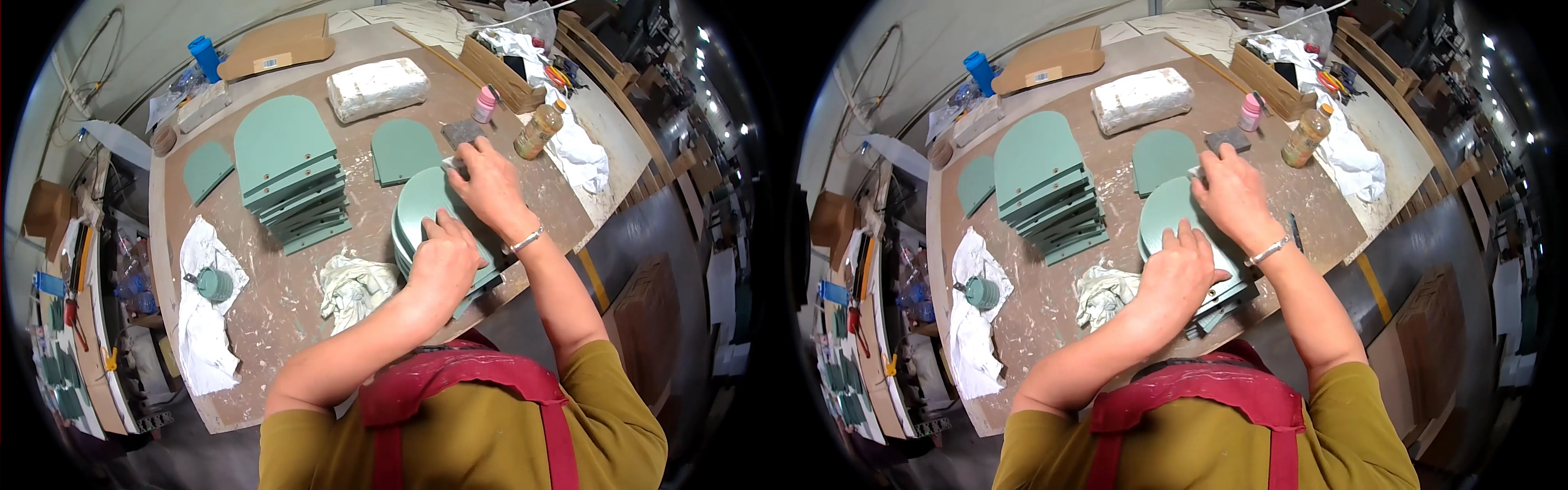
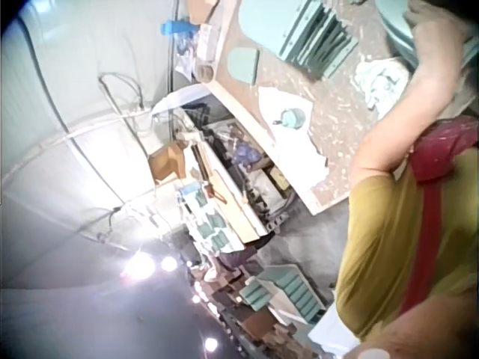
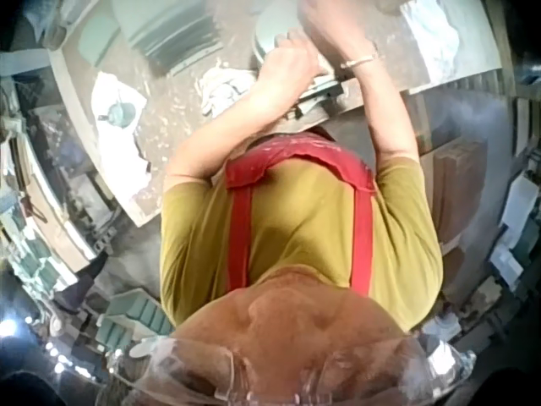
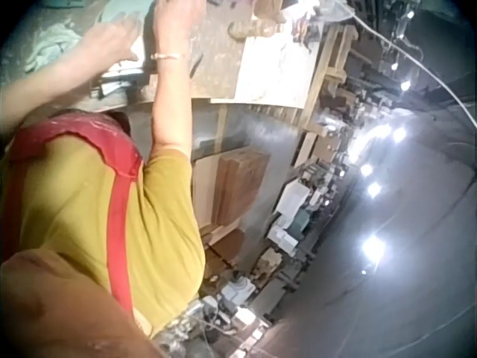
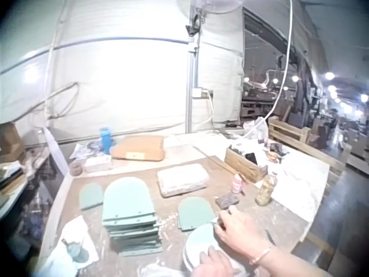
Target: The person sands the surfaces and edges of several green wooden boards using a sanding block and then wipes them with a white cloth.
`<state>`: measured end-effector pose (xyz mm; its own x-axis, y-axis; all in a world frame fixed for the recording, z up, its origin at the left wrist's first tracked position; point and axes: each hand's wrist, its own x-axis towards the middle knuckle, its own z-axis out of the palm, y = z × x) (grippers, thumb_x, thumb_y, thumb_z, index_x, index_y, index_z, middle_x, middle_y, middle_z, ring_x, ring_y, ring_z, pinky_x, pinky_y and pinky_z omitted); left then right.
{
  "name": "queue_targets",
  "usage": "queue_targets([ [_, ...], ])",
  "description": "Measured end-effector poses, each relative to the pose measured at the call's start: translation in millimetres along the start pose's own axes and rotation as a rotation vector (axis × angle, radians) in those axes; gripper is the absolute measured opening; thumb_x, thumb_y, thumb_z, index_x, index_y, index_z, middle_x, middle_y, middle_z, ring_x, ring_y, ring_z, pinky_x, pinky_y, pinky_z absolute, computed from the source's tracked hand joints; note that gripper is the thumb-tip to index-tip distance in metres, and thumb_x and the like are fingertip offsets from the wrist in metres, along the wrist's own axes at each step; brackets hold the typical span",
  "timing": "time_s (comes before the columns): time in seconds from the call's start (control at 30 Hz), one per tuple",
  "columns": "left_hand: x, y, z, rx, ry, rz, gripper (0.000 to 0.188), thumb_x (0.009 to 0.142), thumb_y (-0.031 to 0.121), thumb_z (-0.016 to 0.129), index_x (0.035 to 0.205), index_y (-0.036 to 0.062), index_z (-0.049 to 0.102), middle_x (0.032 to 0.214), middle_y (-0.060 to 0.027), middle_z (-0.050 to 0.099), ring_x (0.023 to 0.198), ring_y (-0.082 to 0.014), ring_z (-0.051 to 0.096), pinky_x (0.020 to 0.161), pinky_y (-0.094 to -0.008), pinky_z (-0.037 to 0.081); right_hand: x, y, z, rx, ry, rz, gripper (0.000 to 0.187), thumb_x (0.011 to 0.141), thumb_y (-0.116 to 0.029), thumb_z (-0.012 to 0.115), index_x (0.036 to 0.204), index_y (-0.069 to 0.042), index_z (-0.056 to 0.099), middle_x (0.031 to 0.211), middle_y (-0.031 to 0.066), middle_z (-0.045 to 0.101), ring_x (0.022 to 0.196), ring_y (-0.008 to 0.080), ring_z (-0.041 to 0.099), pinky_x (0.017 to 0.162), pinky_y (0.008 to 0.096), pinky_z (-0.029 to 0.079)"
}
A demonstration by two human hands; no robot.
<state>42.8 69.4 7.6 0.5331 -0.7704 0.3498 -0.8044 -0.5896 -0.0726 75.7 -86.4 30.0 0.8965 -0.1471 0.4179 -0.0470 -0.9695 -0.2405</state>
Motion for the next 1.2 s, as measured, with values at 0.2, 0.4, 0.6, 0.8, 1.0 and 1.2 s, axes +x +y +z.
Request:
queue_targets([
  [0.2,1.1,-1.5,-1.9,-0.052,-0.027,-0.013,0.070,0.078,0.051,0.073,0.110,-0.0100,0.063,0.114,-0.0231,0.065,0.090,-0.0283,0.065,0.068,-0.0306,0.057,-30.2,11.7,-21.4,-0.033,0.005,0.171,0.022,0.085,-0.019,0.070,0.095,-0.002,0.061,0.097,0.0179,0.058,0.087,0.0389,0.063,0.075,0.0474,0.052],
  [0.4,3.1,-2.5,-3.3,-0.080,-0.043,0.004,0.067,0.080,0.050,0.073,0.108,-0.0097,0.063,0.113,-0.0232,0.065,0.087,-0.0285,0.066,0.068,-0.0325,0.058,-69.1,11.3,-43.4,-0.037,0.020,0.234,0.021,0.084,-0.018,0.068,0.095,-0.002,0.060,0.093,0.0167,0.056,0.084,0.0390,0.060,0.073,0.0467,0.048],
  [0.6,4.1,-3.8,-8.4,-0.109,-0.009,0.020,0.054,0.081,0.045,0.074,0.094,-0.0057,0.062,0.094,-0.0163,0.063,0.083,-0.0272,0.067,0.063,-0.0335,0.058,-114.4,10.4,-75.8,-0.058,-0.022,0.254,0.021,0.085,-0.018,0.069,0.093,-0.002,0.058,0.091,0.0172,0.054,0.082,0.0401,0.061,0.071,0.0480,0.050],
  [0.8,2.7,-4.3,-11.1,-0.087,-0.025,0.026,0.054,0.081,0.045,0.074,0.094,-0.0061,0.062,0.096,-0.0170,0.064,0.082,-0.0265,0.068,0.061,-0.0334,0.058,-143.2,14.5,-114.1,0.060,-0.156,0.376,0.021,0.087,-0.018,0.068,0.102,-0.005,0.063,0.095,0.0132,0.056,0.086,0.0358,0.062,0.074,0.0429,0.051],
  [1.0,4.5,-3.4,-16.5,-0.020,-0.024,0.083,0.055,0.084,0.046,0.071,0.096,-0.0066,0.061,0.103,-0.0184,0.065,0.084,-0.0258,0.069,0.062,-0.0340,0.058,-134.6,31.5,-99.1,0.283,0.028,0.325,0.028,0.089,-0.019,0.068,0.113,-0.005,0.064,0.097,0.0140,0.056,0.086,0.0345,0.062,0.076,0.0408,0.050],
  [1.2,14.6,-14.8,-28.5,-0.069,-0.248,0.073,0.048,0.087,0.045,0.069,0.100,-0.0008,0.063,0.102,-0.0174,0.065,0.082,-0.0271,0.069,0.060,-0.0351,0.057,-151.8,43.6,-89.1,0.154,0.045,0.177,0.029,0.085,-0.017,0.071,0.112,-0.006,0.065,0.099,0.0125,0.058,0.086,0.0327,0.062,0.074,0.0397,0.051],
])
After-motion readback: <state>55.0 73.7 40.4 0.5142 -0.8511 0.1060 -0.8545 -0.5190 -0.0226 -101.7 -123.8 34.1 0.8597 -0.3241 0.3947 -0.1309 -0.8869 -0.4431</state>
